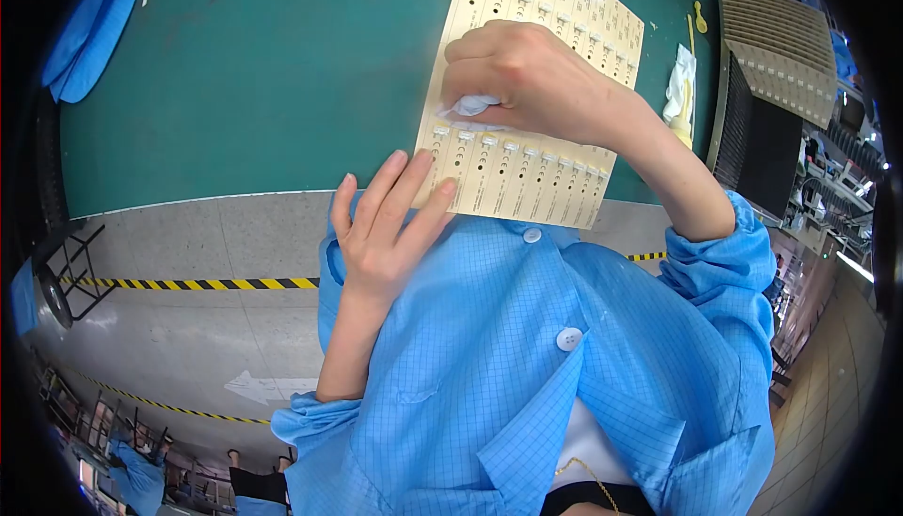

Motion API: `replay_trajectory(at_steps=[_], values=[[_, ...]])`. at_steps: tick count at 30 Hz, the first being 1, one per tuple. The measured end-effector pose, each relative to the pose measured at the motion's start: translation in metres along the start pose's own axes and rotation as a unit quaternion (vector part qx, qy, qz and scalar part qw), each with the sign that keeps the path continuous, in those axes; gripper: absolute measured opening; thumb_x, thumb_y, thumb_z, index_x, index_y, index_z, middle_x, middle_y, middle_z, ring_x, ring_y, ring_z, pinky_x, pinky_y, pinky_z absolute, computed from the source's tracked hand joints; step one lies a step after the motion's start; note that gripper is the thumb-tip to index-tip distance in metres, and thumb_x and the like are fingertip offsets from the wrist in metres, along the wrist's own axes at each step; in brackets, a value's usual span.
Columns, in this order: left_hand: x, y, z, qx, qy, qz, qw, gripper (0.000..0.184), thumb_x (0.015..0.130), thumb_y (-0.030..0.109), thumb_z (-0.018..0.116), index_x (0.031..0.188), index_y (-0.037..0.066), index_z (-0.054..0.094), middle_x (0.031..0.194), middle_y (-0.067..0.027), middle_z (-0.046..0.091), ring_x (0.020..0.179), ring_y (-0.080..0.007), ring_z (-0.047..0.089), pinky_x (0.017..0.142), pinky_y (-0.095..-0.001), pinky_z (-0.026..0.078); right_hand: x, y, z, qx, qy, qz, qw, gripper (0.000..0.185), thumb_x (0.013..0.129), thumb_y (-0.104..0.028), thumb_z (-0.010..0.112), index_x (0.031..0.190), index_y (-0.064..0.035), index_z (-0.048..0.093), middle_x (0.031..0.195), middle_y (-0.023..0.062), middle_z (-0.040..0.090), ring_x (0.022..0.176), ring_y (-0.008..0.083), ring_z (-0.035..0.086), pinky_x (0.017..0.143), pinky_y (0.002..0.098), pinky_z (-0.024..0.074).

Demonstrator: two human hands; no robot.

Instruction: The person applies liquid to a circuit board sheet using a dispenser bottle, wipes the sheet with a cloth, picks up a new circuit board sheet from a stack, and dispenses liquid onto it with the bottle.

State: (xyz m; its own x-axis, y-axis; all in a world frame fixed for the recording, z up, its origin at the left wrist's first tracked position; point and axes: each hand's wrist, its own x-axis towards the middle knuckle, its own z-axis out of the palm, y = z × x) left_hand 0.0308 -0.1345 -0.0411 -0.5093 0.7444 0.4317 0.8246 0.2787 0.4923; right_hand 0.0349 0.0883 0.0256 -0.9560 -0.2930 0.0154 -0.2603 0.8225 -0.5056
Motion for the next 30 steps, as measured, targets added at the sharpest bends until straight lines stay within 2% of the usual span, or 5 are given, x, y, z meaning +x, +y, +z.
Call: replay_trajectory(at_steps=[5, 26, 30], values=[[-0.001, 0.0, 0.001, -0.022, 0.002, -0.001, 1.0, 0.027, 0.066, 0.022, 0.069, 0.093, 0.02, 0.065, 0.109, -0.0036, 0.058, 0.105, -0.0187, 0.052, 0.1, -0.0384, 0.023, 0.004, -0.003, -0.003, -0.016, -0.021, 0.0, 1.0, 0.012, 0.066, -0.011, 0.063, 0.067, -0.0008, 0.057, 0.066, 0.0071, 0.055, 0.068, 0.0249, 0.058, 0.06, 0.0354, 0.0457], [-0.001, 0.0, 0.0, -0.034, 0.003, -0.006, 0.999, 0.028, 0.064, 0.02, 0.07, 0.092, 0.019, 0.066, 0.109, -0.0038, 0.058, 0.105, -0.0188, 0.051, 0.1, -0.0375, 0.023, 0.011, -0.011, 0.001, -0.029, -0.023, 0.007, 0.999, 0.015, 0.065, -0.011, 0.064, 0.064, -0.0001, 0.054, 0.065, 0.0086, 0.053, 0.069, 0.0263, 0.058, 0.06, 0.0359, 0.0461], [-0.001, 0.0, -0.001, -0.031, 0.002, -0.004, 1.0, 0.028, 0.064, 0.02, 0.07, 0.092, 0.02, 0.066, 0.109, -0.0039, 0.058, 0.105, -0.019, 0.051, 0.1, -0.0376, 0.023, 0.016, -0.008, 0.007, 0.009, -0.006, 0.008, 1.0, 0.013, 0.065, -0.009, 0.064, 0.068, -0.0014, 0.055, 0.068, 0.0079, 0.054, 0.067, 0.0252, 0.057, 0.059, 0.0344, 0.0456]])
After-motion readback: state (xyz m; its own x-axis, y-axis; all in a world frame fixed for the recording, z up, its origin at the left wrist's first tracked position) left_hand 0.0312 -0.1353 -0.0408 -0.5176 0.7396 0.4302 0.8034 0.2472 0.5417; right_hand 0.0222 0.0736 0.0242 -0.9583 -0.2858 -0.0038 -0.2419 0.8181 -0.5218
